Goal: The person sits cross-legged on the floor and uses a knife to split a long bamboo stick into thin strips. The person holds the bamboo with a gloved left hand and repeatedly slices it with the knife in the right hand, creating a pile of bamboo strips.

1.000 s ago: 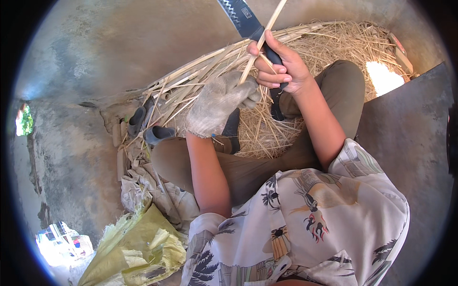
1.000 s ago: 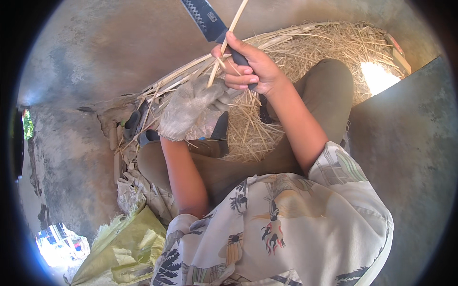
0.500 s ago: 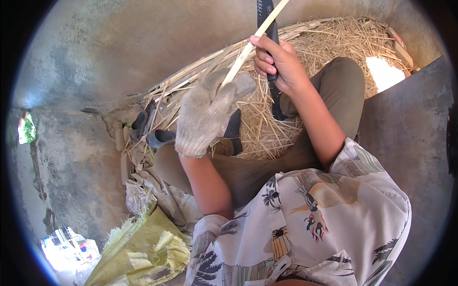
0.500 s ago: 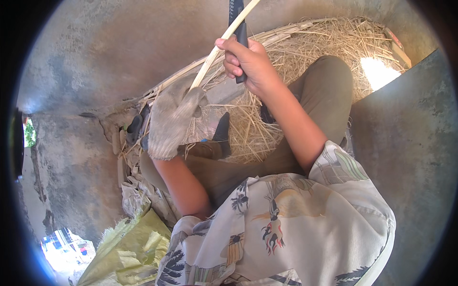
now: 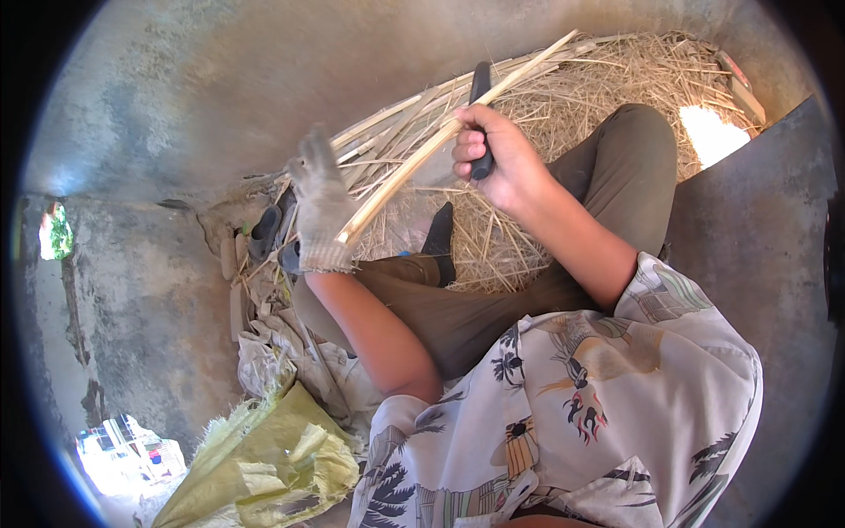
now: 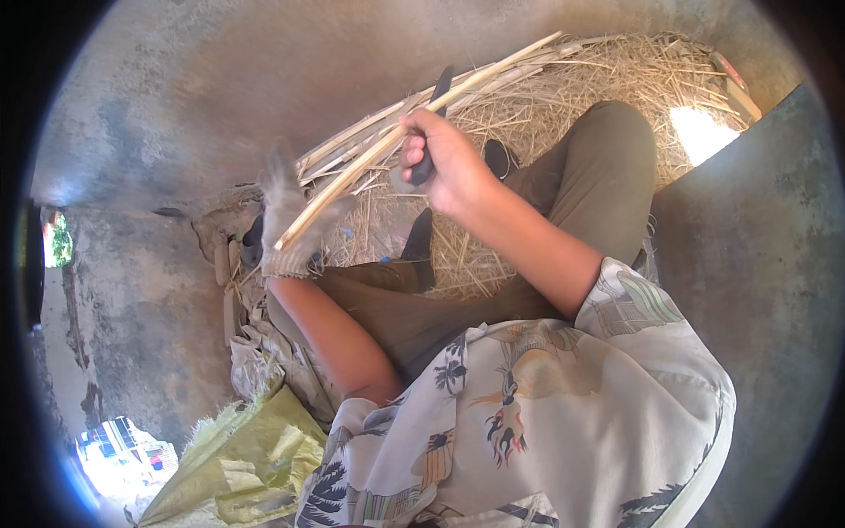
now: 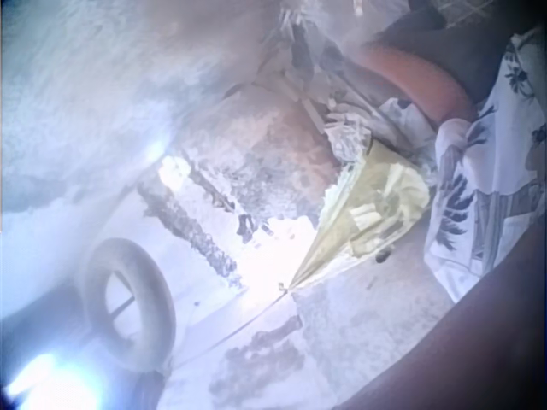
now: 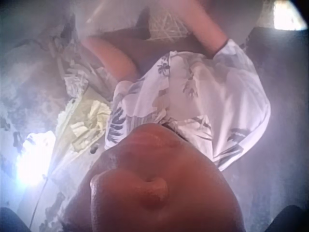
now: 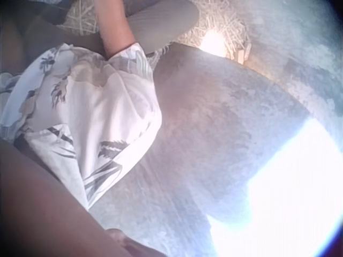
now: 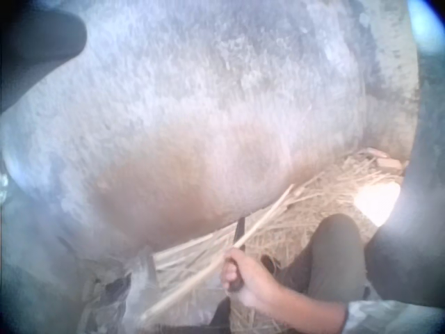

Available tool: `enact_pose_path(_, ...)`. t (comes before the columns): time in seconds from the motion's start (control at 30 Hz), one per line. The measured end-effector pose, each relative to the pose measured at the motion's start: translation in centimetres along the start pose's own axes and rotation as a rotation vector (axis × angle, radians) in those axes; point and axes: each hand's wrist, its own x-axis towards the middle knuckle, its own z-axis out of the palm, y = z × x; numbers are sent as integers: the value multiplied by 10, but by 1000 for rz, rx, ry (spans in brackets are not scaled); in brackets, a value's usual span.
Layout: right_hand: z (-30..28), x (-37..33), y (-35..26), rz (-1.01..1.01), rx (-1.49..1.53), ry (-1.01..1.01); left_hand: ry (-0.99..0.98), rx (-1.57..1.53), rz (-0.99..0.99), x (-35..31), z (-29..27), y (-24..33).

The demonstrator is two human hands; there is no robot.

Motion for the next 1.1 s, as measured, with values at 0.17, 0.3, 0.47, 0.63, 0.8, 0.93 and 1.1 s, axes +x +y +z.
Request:
enact_pose_path(0.17, 7, -8, 28, 260, 80, -28, 31, -610, 89, -13, 20, 36)
enact_pose_path(0.3, 19, -28, 38, 384, -78, -223, 439, -561, 275, -21, -10, 37)
enact_pose_path(0.47, -28, -35, 75, 406, -606, -162, 721, -1423, 315, -15, -92, 59)
enact_pose_path(0.63, -133, -3, 99, 760, -727, 104, 473, -1487, 454, -3, -142, 46)
enact_pose_path(0.8, -174, 29, 104, 754, -165, 533, 204, -1549, 592, 19, -167, 50)
enact_pose_path(0.93, -163, 31, 89, 548, -149, 491, 507, -1137, 491, 13, -192, 77)
enact_pose_path(1.1, -157, 32, 78, 524, -238, 408, 824, -996, 125, 24, -183, 137)
